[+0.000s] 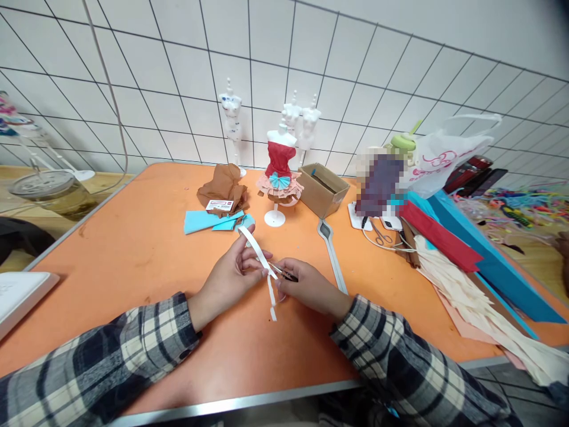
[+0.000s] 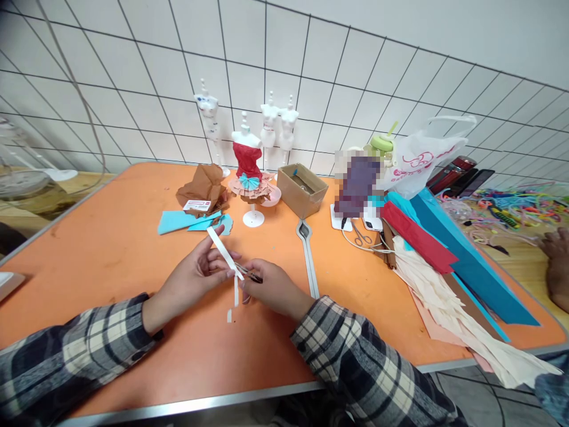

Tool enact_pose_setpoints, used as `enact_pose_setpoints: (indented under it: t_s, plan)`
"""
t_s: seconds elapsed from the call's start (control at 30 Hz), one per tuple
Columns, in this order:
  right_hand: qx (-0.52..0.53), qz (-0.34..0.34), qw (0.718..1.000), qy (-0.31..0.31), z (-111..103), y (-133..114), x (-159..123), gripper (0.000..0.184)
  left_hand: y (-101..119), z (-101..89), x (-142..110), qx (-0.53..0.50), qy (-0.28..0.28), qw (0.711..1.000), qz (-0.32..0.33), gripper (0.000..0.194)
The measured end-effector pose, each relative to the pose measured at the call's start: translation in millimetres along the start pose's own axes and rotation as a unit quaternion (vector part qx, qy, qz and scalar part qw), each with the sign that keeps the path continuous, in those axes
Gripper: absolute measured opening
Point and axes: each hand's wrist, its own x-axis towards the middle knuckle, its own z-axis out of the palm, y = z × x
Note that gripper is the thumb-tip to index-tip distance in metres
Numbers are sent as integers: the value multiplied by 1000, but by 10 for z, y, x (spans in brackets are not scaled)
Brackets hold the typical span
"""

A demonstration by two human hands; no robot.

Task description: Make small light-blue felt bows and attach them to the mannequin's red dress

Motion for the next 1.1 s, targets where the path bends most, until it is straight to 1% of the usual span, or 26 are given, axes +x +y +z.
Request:
enact_pose_setpoints:
  t_s: [0.13,0.23,0.3,0.4,0.5,0.57,0.63,0.67,0.7,0.77,0.83,0.87,0.93,0.97,1.03,1.1]
  plan:
    - [-13,-1,999,36,33,-26,-12,16,40,12,-9,-8,8,1000,4,99]
    - [-7,29,998,61,38,-58,-16,18,58,23,-20,-20,9,1000,4,99]
    - [-4,51,997,60,33,-85,-20,20,48,26,-26,-22,5,1000,10,98]
    - [20,72,997,27,13,-128,-35,20,22,18,-26,-21,2,1000,21,100]
    - [35,82,996,14,-28,-159,-55,16,15,1,-11,-24,21,999,21,99]
    - [29,77,996,23,-55,-164,-64,23,18,-8,0,-36,38,998,27,96]
    - [22,67,996,49,-67,-162,-66,30,22,-12,7,-52,52,996,42,94]
    - [20,65,996,62,-63,-158,-64,31,25,-12,8,-59,60,995,50,92]
    - [17,66,995,71,-53,-152,-60,28,30,-10,6,-65,70,994,58,91]
    - [7,68,995,69,-17,-132,-49,14,46,-2,-2,-80,87,991,66,89]
    - [-1,63,997,39,26,-98,-35,3,71,9,-15,-103,90,989,53,89]
    - [0,54,998,28,45,-78,-27,3,85,15,-20,-116,87,989,40,89]
    - [9,32,999,28,66,-45,-15,9,109,20,-25,-140,84,986,14,87]
    - [13,22,999,41,68,-36,-11,11,116,18,-22,-150,86,985,8,85]
    - [24,16,997,73,56,-40,-11,17,121,1,-6,-167,100,981,17,81]
    - [50,29,995,79,37,-67,-19,27,116,-31,21,-176,117,977,32,79]
